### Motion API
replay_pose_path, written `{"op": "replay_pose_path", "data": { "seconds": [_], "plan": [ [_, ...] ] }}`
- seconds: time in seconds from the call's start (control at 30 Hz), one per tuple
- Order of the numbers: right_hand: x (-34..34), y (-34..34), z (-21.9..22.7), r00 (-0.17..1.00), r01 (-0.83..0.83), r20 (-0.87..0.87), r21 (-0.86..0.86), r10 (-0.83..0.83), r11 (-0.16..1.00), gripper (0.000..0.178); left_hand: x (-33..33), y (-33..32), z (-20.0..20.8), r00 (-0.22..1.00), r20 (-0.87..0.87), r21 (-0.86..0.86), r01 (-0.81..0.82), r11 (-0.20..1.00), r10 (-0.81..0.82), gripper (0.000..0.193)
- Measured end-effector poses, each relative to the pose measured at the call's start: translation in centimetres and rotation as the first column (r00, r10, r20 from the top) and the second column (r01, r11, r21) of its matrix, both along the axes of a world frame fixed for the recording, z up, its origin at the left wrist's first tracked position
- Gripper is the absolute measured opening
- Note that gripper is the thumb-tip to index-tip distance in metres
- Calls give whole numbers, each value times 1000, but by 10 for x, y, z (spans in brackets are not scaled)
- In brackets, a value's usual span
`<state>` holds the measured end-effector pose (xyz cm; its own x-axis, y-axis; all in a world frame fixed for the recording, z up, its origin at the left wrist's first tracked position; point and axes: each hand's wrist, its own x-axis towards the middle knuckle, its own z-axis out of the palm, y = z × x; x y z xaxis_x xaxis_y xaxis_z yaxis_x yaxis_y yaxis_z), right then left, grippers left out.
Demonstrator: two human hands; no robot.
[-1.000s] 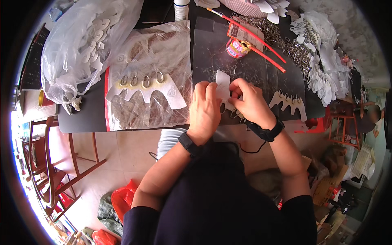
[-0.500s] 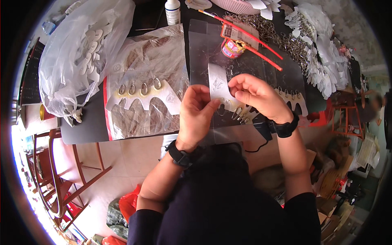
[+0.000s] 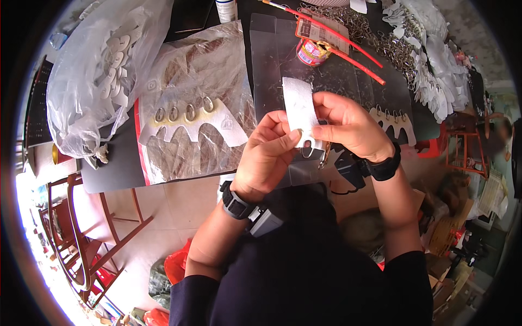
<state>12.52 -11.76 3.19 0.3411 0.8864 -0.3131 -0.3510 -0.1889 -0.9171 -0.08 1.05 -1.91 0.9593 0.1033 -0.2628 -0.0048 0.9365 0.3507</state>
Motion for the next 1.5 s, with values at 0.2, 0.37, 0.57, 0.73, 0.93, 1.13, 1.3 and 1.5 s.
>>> {"op": "replay_pose_path", "data": {
  "seconds": [0.2,0.37,0.57,0.73,0.93,1.13,1.3,1.5],
  "plan": [
    [-4,4,-5,964,33,267,-96,-6,995,32,-3,-11,7,983,36,619,-163,769,179,26],
    [-5,5,-8,974,7,226,-34,1,999,32,2,-5,-1,972,-41,392,-198,899,232,27],
    [-11,5,0,974,58,223,-93,-36,994,40,-1,-9,3,953,84,682,-268,680,291,26],
    [-4,2,4,997,-30,67,-7,30,1000,40,-4,7,3,999,23,158,-33,987,30,26],
    [-3,4,-15,988,153,20,-14,-153,988,35,-2,9,-5,988,125,172,-111,979,90,32],
    [-8,12,-14,912,322,-281,45,-297,946,28,-2,-13,3,1000,4,514,23,857,-30,28],
    [-17,-11,-16,832,446,-408,89,-376,891,25,-6,-5,11,996,-92,612,74,787,-22,23],
    [-28,-39,-14,380,569,746,277,-546,774,62,-6,9,26,954,-266,820,300,487,-139,21]
  ]
}}
